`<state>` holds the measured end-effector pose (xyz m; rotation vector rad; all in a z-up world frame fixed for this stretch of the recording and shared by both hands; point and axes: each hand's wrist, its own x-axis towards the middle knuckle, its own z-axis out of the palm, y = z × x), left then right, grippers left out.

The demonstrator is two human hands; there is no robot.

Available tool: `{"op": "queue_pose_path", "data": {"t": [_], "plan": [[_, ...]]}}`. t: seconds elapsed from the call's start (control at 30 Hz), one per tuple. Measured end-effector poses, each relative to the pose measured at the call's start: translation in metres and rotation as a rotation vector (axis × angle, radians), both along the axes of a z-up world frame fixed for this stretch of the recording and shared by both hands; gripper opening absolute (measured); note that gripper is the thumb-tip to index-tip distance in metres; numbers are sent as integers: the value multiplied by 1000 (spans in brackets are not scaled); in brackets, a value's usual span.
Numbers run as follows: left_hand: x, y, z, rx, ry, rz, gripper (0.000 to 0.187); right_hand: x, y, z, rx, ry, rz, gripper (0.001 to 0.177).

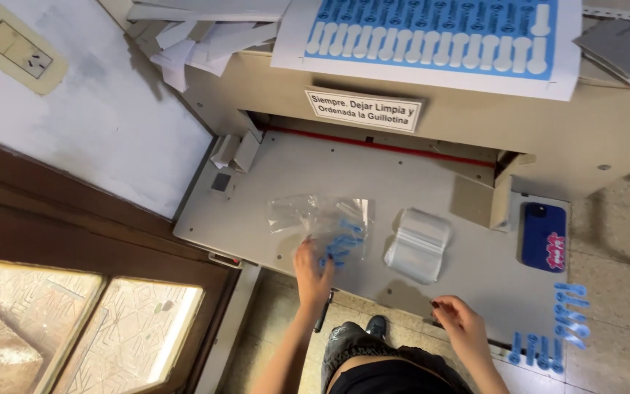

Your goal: The person peels blue bone-shaped stickers from a sheet and places them into small clear plastic bags. The person handles the sticker sheet, individual stickers, and plastic bags throughout the task.

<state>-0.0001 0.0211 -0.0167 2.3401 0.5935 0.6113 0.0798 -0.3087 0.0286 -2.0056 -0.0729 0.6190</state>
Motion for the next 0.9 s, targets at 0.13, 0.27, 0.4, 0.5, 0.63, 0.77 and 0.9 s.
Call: {"op": "queue_pose_path", "data": {"t": [0.13, 0.27, 0.4, 0.5, 0.63, 0.77, 0.9], "plan": [[26, 32, -28, -258, -30, 350, 48, 28, 64, 8, 156, 2, 95, 33], [53, 50, -56, -180, 25, 354, 55, 60, 140, 9, 187, -51, 143, 44], [68, 50, -46, -549, 58, 336, 34, 91, 189, -10, 92, -47, 203, 66], [68, 52, -39, -658, 63, 275, 23, 113, 206, -57, 71, -111, 164, 60], [73, 59, -51, -677, 31, 249, 21, 129, 216, -92, 13, -130, 192, 46], [77, 51, -42, -641, 29, 250, 21, 122, 219, -57, -4, -71, 237, 44], [79, 37, -16, -585, 37, 246, 24, 125, 222, -52, -79, -27, 286, 41]]}}
